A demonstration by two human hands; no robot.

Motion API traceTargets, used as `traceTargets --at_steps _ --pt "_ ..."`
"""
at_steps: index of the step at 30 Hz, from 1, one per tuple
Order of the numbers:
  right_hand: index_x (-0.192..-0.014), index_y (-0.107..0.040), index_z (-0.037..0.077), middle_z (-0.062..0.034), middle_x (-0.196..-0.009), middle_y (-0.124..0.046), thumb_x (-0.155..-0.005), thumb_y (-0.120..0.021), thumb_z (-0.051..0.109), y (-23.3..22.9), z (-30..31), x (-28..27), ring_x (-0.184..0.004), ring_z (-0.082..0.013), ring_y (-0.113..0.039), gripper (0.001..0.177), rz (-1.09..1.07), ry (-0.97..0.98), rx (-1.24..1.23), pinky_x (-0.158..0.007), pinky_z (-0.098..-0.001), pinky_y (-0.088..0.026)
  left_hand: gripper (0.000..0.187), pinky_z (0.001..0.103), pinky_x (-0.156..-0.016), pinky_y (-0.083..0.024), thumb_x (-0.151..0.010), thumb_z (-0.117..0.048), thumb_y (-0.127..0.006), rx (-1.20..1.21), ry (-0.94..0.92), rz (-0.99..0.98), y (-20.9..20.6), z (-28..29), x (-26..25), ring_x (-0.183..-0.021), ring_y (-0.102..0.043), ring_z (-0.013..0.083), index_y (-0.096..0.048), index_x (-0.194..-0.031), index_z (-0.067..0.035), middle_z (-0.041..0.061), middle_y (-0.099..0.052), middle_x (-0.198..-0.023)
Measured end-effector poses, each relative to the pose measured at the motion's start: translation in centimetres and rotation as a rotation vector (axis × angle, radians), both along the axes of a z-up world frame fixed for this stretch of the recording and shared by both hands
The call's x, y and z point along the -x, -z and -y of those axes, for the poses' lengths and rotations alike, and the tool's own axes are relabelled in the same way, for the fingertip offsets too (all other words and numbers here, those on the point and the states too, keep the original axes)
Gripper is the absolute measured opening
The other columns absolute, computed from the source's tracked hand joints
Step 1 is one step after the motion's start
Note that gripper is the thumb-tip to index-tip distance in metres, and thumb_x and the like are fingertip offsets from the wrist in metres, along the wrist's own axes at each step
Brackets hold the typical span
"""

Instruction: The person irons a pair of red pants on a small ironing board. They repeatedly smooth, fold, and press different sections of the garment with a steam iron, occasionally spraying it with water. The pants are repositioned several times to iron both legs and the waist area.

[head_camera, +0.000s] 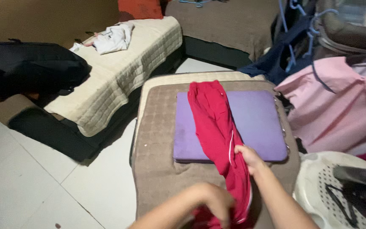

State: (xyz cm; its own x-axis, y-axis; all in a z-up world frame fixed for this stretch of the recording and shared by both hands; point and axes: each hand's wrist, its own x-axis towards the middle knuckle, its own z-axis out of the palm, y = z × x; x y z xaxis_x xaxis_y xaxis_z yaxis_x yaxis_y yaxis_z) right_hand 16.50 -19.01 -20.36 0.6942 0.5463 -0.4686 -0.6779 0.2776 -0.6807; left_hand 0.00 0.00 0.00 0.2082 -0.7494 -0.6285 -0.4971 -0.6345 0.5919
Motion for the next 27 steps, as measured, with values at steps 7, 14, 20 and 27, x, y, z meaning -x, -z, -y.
traceTargets --at_steps 7,14,20,27 --pt "-0.129 -0.066 0.004 -0.0166 -0.114 -0.076 -0.086 -0.052 0.021 -8.5 2.6 13.3 -0.098 -0.0261 -0.074 0.048 -0.267 -0.048 -0.093 -0.092 -0.0424 -0.059 0.027 0.046 -0.071 -0.059 -0.081 -0.026 -0.070 0.167 -0.925 0.513 6.1 -9.6 -9.7 -0.081 -0.076 0.0336 -0.078 -0.097 -0.006 0.022 -0.076 -0.093" --pt "-0.152 -0.038 0.008 -0.0200 -0.142 -0.059 -0.080 -0.076 0.020 -10.0 1.3 15.6 -0.128 -0.0304 -0.059 0.083 0.397 -0.020 0.542 -0.108 -0.0419 -0.047 0.050 0.058 -0.105 -0.046 -0.087 -0.020 -0.066 0.035 -0.970 1.061 8.5 -5.8 -18.9 -0.133 -0.056 0.0337 -0.057 -0.136 -0.012 0.012 -0.060 -0.141" --pt "-0.165 -0.015 0.013 -0.0179 -0.152 -0.045 -0.066 -0.079 0.005 -13.3 -0.2 18.8 -0.142 -0.0248 -0.047 0.118 0.748 -0.373 0.939 -0.117 -0.0311 -0.041 0.099 0.066 -0.112 -0.026 -0.069 -0.019 -0.080 -0.156 -0.742 0.989 6.4 -3.5 -25.5 -0.149 -0.030 0.0259 -0.030 -0.154 -0.014 0.007 -0.033 -0.160" --pt "-0.147 -0.046 0.012 -0.0126 -0.130 -0.072 -0.066 -0.081 0.011 -12.8 9.4 14.5 -0.121 -0.0187 -0.070 0.088 0.475 -0.352 1.195 -0.107 -0.0291 -0.053 0.082 0.052 -0.108 -0.052 -0.062 -0.043 -0.088 -0.371 -0.844 0.539 6.6 -7.2 -27.0 -0.127 -0.066 0.0326 -0.067 -0.135 -0.012 0.015 -0.070 -0.134"
